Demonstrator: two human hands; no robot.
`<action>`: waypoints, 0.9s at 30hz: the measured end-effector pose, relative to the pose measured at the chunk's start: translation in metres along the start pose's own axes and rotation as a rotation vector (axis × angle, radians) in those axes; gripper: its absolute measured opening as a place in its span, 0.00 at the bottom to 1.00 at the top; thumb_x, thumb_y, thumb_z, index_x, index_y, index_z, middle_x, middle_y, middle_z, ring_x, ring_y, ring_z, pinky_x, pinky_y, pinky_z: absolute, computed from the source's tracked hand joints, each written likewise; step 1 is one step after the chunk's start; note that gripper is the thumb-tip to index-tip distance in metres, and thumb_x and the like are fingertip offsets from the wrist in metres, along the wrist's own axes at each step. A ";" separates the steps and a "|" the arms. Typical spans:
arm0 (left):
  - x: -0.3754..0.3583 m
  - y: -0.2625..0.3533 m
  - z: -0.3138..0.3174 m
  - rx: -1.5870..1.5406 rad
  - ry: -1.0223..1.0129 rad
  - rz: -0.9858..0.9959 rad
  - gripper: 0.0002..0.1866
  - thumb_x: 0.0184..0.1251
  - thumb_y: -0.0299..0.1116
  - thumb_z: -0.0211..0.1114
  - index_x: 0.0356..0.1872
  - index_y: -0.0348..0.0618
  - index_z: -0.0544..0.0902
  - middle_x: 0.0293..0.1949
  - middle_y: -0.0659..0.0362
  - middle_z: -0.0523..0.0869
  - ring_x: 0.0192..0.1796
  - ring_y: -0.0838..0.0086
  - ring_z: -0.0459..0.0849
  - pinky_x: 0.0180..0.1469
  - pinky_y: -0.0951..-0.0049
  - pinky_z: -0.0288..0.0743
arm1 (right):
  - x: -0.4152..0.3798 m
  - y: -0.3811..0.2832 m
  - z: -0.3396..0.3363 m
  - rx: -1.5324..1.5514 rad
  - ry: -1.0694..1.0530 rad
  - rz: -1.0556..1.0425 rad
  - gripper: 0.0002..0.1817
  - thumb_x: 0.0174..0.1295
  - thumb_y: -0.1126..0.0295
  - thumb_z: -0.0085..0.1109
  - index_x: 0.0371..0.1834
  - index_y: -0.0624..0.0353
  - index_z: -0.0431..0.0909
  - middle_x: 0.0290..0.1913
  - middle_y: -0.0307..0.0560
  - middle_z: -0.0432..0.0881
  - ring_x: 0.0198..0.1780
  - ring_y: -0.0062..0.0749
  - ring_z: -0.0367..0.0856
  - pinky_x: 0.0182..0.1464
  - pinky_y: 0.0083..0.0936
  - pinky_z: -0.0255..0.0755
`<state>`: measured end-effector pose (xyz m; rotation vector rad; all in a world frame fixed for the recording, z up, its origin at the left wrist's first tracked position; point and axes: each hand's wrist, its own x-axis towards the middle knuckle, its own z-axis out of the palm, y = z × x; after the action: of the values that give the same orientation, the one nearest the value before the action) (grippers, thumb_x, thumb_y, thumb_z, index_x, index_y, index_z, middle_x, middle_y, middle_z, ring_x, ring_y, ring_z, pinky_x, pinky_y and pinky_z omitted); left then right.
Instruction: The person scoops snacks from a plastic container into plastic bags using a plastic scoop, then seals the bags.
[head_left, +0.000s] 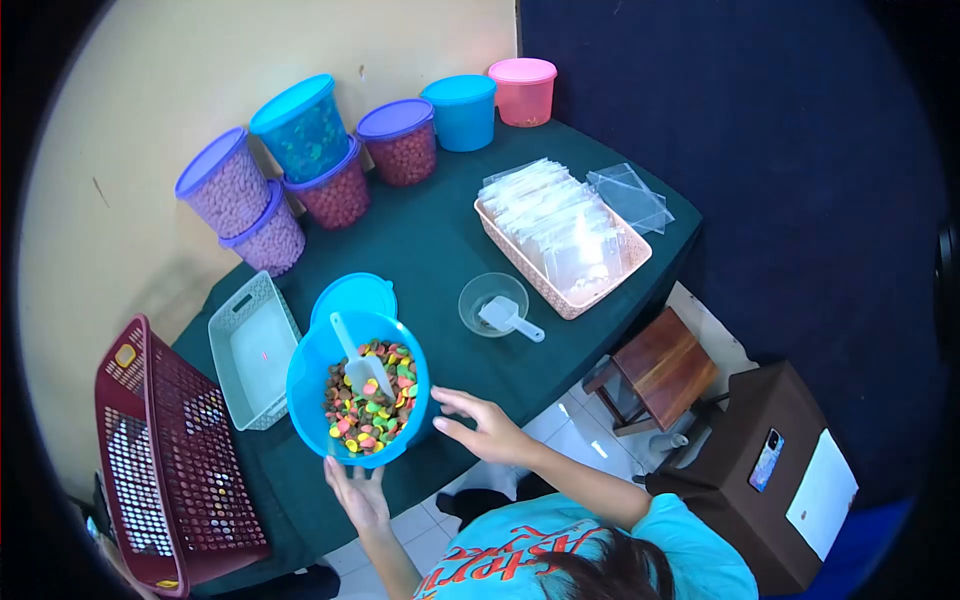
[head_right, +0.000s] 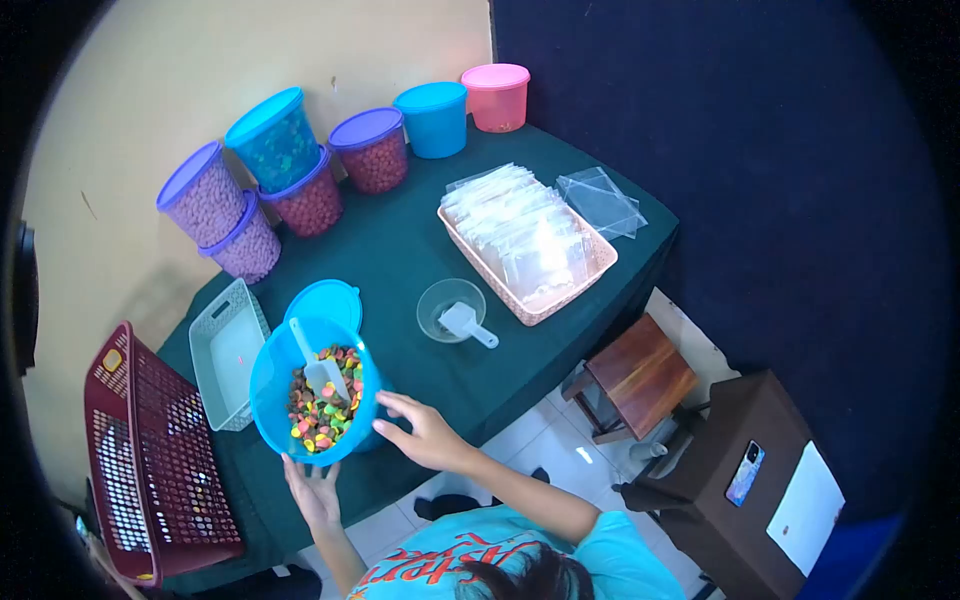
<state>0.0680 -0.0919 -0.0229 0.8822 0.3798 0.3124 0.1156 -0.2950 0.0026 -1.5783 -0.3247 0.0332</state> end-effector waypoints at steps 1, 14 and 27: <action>-0.007 -0.003 0.001 0.006 -0.006 0.013 0.30 0.64 0.46 0.50 0.61 0.46 0.50 0.64 0.54 0.45 0.65 0.59 0.50 0.60 0.49 0.53 | -0.011 -0.007 -0.013 0.056 -0.004 -0.016 0.19 0.57 0.69 0.53 0.50 0.66 0.69 0.49 0.54 0.74 0.48 0.33 0.74 0.50 0.26 0.67; -0.039 -0.072 0.182 0.455 -0.197 0.560 0.07 0.56 0.20 0.57 0.36 0.34 0.72 0.29 0.57 0.76 0.30 0.78 0.78 0.33 0.78 0.77 | -0.100 0.025 -0.211 0.003 0.523 0.232 0.14 0.46 0.73 0.65 0.10 0.62 0.72 0.16 0.40 0.76 0.19 0.15 0.71 0.27 0.15 0.65; 0.090 -0.198 0.324 1.284 -0.546 0.744 0.15 0.45 0.24 0.63 0.38 0.34 0.76 0.32 0.54 0.81 0.37 0.67 0.78 0.40 0.70 0.70 | -0.053 0.011 -0.313 -0.049 0.746 0.351 0.16 0.59 0.69 0.51 0.14 0.62 0.69 0.18 0.41 0.75 0.24 0.19 0.72 0.32 0.17 0.65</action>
<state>0.3137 -0.3944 -0.0107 2.3133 -0.3644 0.4868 0.1363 -0.6118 -0.0054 -1.5649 0.5370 -0.2880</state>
